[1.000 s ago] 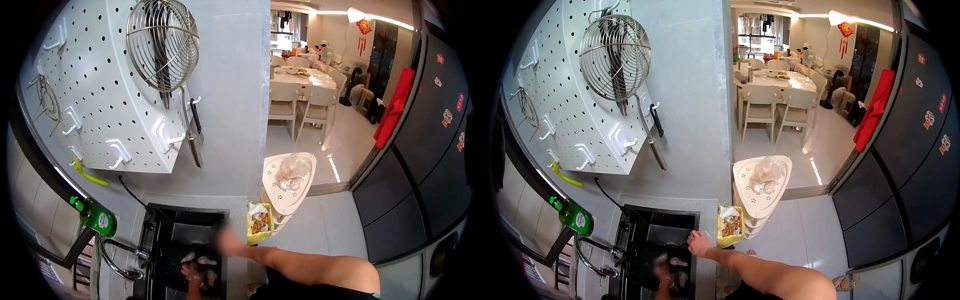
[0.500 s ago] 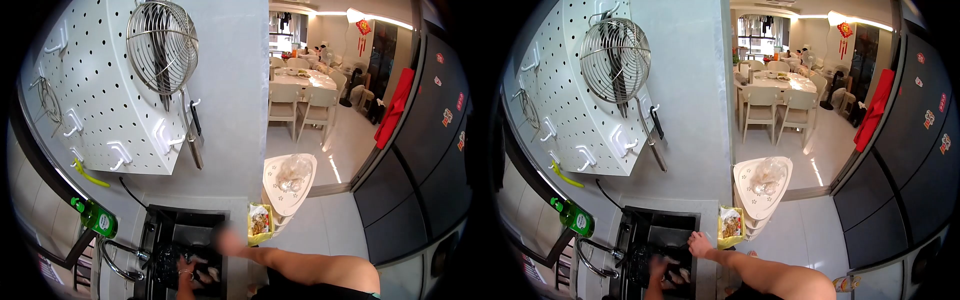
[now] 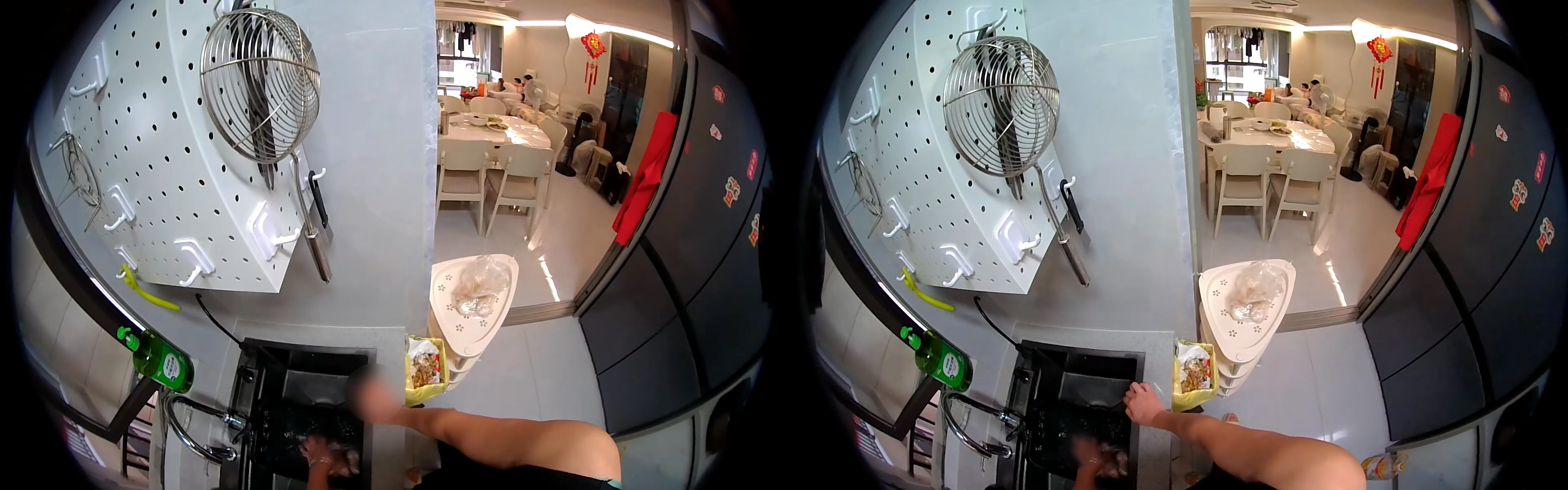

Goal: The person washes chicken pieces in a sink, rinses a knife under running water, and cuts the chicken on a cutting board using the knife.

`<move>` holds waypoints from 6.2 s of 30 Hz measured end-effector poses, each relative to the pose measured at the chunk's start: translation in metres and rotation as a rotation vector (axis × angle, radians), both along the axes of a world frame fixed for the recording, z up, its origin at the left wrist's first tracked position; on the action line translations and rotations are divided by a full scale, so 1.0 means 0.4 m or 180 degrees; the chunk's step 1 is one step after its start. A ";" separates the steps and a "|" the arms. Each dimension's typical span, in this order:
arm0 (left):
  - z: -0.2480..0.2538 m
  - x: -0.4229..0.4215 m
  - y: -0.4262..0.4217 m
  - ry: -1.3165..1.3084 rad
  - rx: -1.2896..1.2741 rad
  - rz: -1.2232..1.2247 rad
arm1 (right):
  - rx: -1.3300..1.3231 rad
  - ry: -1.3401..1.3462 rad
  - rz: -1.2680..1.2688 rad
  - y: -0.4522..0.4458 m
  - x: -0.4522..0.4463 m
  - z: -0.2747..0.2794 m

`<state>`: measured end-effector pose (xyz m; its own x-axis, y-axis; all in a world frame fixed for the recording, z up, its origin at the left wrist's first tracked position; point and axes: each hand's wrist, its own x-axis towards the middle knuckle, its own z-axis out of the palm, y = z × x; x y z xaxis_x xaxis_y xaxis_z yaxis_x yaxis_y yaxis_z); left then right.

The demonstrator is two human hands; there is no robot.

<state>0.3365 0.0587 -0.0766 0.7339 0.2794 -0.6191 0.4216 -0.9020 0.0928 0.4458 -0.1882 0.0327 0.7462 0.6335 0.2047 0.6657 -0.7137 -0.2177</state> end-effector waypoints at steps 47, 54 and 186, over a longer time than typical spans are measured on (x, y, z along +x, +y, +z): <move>-0.165 -0.087 0.211 -0.3392 0.0773 -0.1469 | 0.0051 -0.0086 0.0029 -0.006 -0.008 0.029; -0.094 0.003 0.113 -0.2570 0.0497 -0.1189 | 0.0199 -0.0225 0.0082 -0.010 -0.002 0.018; 0.249 0.082 -0.041 -0.0657 0.0194 -0.0307 | 0.0567 -0.0061 0.0616 -0.022 0.029 -0.074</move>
